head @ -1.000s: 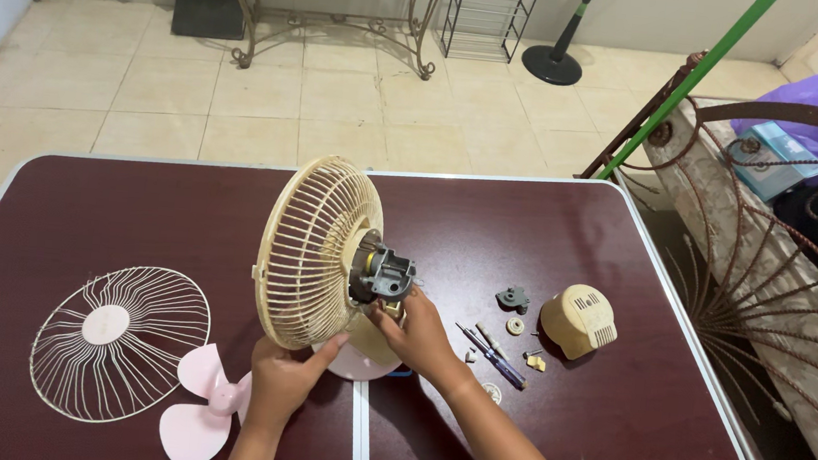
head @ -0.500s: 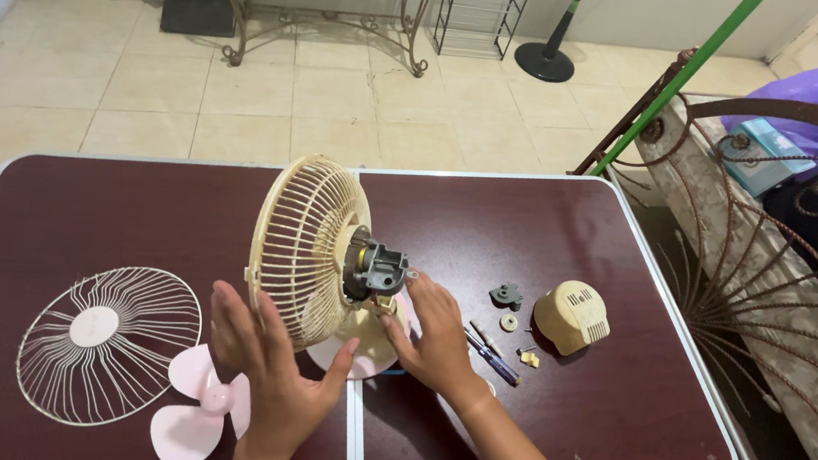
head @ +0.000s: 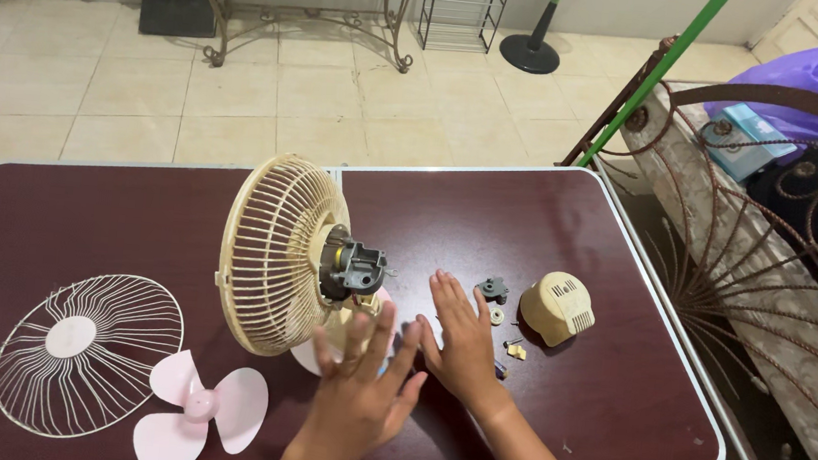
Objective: The person assembles a small electric fan on a table. They attach the motor housing to the base, then fit the fan cage over the motor, and secure the assembly with a screwdriver. The fan blade and outer grille remain separate on the table.
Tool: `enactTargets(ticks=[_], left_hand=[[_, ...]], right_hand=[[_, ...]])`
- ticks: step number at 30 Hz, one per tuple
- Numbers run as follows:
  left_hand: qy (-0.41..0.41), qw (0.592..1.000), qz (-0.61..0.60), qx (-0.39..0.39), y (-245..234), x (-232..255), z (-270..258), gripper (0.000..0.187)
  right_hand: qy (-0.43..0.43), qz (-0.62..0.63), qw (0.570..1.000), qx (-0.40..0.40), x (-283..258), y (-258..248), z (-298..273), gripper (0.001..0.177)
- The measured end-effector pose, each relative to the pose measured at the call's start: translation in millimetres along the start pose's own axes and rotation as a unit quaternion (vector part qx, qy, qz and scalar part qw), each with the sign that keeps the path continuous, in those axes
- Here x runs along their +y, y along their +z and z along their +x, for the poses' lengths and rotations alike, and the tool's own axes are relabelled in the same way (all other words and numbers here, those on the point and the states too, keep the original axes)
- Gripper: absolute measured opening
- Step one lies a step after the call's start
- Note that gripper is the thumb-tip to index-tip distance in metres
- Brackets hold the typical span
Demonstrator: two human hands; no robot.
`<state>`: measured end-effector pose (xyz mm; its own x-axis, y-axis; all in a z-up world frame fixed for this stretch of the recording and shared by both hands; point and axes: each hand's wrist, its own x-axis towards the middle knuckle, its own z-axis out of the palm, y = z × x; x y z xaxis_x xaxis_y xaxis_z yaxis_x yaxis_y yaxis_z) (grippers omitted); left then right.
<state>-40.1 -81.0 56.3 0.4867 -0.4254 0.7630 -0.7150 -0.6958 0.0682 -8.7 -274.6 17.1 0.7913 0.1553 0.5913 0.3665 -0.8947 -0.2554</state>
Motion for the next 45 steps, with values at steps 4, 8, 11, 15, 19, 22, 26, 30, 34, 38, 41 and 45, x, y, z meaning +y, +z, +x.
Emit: enactTargets(ticks=[4,8,11,15,19,22,26,30,34,38,41,45], left_hand=[[0.003,0.993,-0.085,-0.076,8.4,8.3,9.0,0.073],[-0.027,0.973,-0.174,-0.147,21.0,9.7,18.9,0.074],[-0.038,0.962,-0.206,-0.178,33.4,8.9,22.2,0.073],[-0.043,0.955,-0.212,-0.201,53.6,3.6,25.9,0.071],[-0.047,0.952,-0.217,-0.209,70.1,2.0,24.8,0.071],[-0.053,0.948,-0.223,-0.223,81.9,0.2,22.2,0.071],[-0.044,0.951,-0.196,-0.233,103.1,-6.0,22.0,0.072],[-0.052,0.952,-0.180,-0.242,123.4,-13.9,25.4,0.071],[-0.060,0.946,-0.171,-0.269,136.7,-21.7,26.5,0.074],[-0.051,0.946,-0.158,-0.278,141.0,-21.4,24.8,0.073],[-0.038,0.949,-0.153,-0.272,137.1,-18.9,24.5,0.073],[-0.021,0.955,-0.145,-0.259,122.9,-14.9,29.1,0.073]], right_hand=[[0.015,-0.016,1.000,0.000,10.4,-5.1,-7.3,0.062],[0.031,-0.036,0.999,0.000,21.6,-6.3,-14.3,0.059],[0.048,-0.051,0.998,0.003,31.3,-4.4,-21.5,0.056],[0.072,-0.084,0.994,-0.011,48.5,-2.6,-27.6,0.049],[0.093,-0.113,0.989,-0.008,59.4,-0.9,-31.8,0.047],[0.112,-0.130,0.985,-0.013,65.4,-0.1,-32.6,0.041],[0.124,-0.130,0.983,-0.025,73.4,1.4,-32.0,0.037],[0.133,-0.110,0.985,-0.012,76.3,1.1,-30.0,0.034],[0.151,-0.095,0.984,-0.013,77.8,-0.4,-29.3,0.032],[0.160,-0.082,0.984,-0.013,79.3,-0.4,-31.2,0.032],[0.171,-0.075,0.982,-0.016,81.2,0.8,-35.0,0.029],[0.188,-0.066,0.979,-0.033,85.1,3.5,-41.9,0.022]])
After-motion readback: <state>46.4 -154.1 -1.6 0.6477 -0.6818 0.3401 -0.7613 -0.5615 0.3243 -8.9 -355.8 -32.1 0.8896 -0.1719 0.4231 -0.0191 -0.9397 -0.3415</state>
